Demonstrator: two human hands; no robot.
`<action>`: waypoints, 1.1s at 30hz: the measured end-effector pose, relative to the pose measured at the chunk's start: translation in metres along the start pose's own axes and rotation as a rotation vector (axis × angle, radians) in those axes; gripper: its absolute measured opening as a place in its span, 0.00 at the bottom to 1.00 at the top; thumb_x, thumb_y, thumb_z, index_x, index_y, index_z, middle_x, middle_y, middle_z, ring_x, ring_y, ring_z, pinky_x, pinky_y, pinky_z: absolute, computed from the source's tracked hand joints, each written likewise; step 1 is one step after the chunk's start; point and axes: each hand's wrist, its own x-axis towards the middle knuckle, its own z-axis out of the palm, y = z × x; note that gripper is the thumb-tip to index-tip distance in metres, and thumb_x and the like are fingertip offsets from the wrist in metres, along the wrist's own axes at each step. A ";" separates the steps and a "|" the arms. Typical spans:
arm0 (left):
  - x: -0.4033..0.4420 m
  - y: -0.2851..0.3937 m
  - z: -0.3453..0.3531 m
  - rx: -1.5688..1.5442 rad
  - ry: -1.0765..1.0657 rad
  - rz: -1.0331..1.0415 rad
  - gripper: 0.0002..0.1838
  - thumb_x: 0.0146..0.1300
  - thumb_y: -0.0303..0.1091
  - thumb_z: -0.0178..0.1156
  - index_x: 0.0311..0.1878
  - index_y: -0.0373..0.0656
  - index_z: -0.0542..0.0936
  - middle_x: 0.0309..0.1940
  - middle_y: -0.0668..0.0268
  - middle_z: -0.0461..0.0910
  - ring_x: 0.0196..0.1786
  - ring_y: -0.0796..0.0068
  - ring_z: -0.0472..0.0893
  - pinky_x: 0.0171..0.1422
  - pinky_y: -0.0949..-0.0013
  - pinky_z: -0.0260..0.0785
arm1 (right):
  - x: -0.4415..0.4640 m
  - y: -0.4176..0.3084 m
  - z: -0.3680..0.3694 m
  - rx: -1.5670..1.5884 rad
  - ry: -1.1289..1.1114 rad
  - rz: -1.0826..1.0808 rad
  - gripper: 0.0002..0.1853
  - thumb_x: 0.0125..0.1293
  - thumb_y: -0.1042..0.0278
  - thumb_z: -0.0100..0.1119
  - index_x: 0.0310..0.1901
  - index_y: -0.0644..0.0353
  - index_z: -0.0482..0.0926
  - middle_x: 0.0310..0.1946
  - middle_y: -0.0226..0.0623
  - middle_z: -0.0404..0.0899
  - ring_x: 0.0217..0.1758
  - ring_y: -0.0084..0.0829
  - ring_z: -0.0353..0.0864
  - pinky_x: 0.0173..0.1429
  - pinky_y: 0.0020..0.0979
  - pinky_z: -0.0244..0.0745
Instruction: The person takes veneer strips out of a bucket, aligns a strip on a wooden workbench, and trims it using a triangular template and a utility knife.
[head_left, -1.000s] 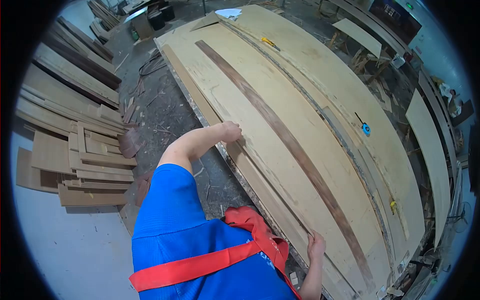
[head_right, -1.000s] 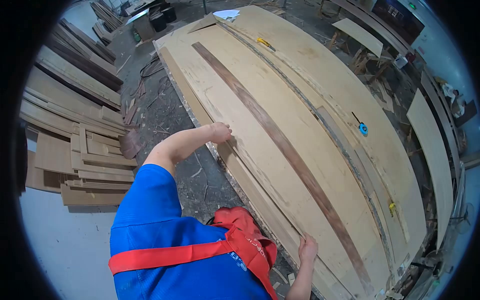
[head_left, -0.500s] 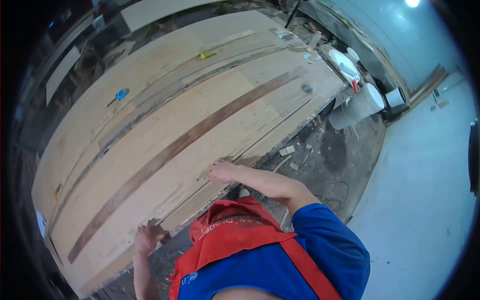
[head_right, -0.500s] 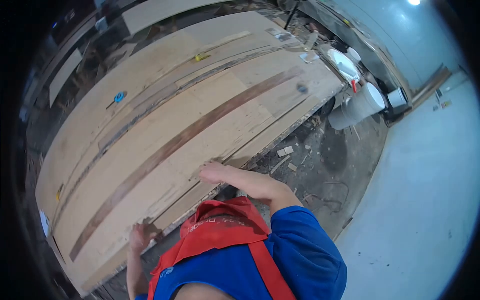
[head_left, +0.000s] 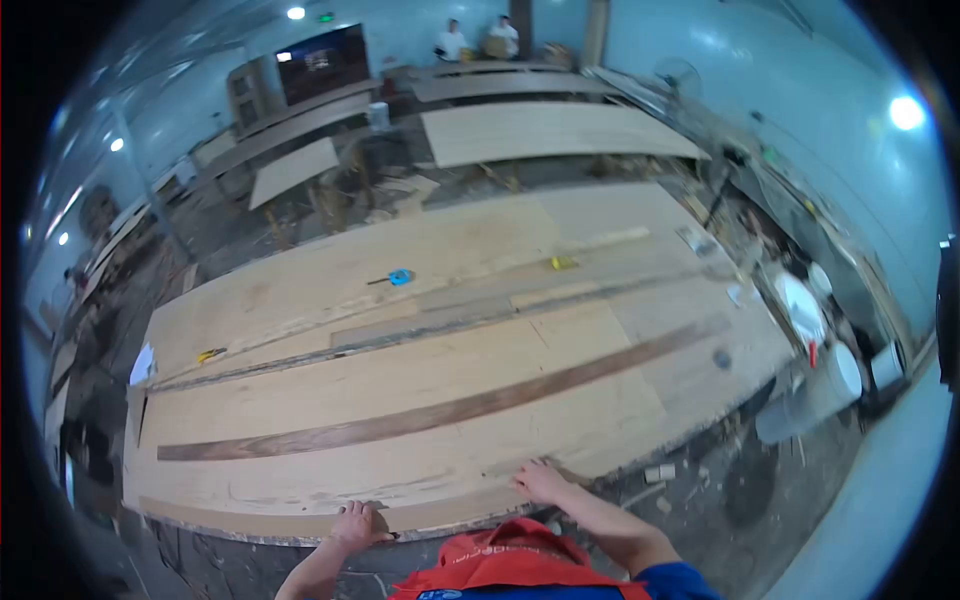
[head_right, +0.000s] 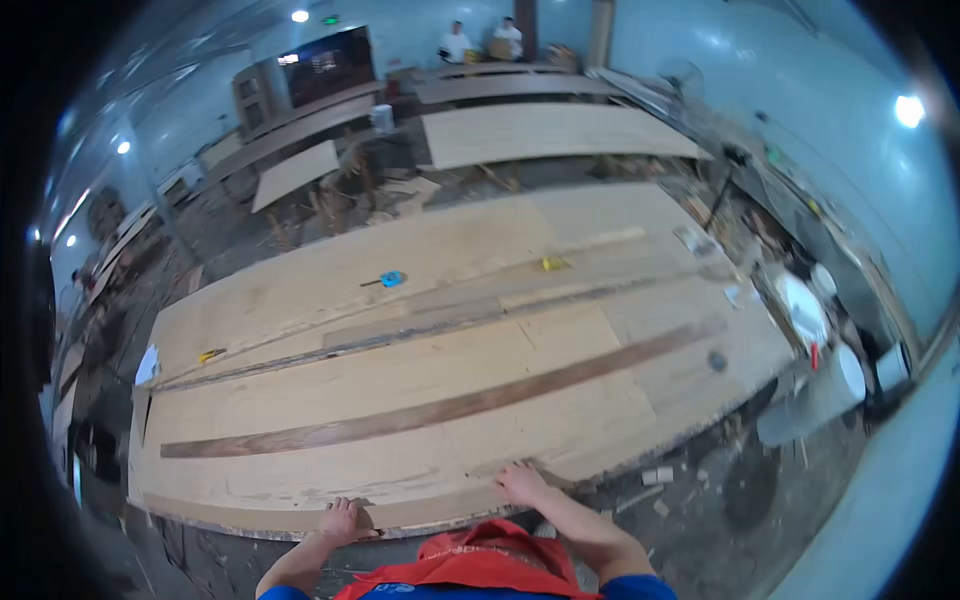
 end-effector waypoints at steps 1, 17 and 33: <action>-0.003 -0.001 0.003 -0.025 0.007 -0.008 0.56 0.50 0.80 0.62 0.62 0.32 0.74 0.58 0.48 0.76 0.66 0.48 0.72 0.72 0.47 0.64 | -0.002 0.002 0.004 0.038 0.008 0.018 0.17 0.73 0.47 0.53 0.49 0.45 0.87 0.57 0.44 0.79 0.64 0.49 0.75 0.72 0.58 0.65; -0.003 0.016 0.038 -0.113 0.311 -0.043 0.54 0.43 0.82 0.65 0.56 0.37 0.76 0.53 0.51 0.76 0.63 0.52 0.72 0.70 0.49 0.61 | -0.008 0.001 0.026 -0.118 0.503 -0.143 0.14 0.69 0.51 0.58 0.40 0.49 0.87 0.40 0.36 0.83 0.47 0.41 0.83 0.54 0.43 0.76; 0.001 0.021 0.027 -0.131 0.283 -0.072 0.53 0.44 0.82 0.63 0.55 0.37 0.77 0.54 0.52 0.77 0.63 0.53 0.72 0.70 0.50 0.61 | -0.009 0.002 0.028 -0.149 0.396 -0.076 0.17 0.71 0.48 0.56 0.41 0.50 0.87 0.43 0.38 0.84 0.52 0.42 0.82 0.60 0.45 0.73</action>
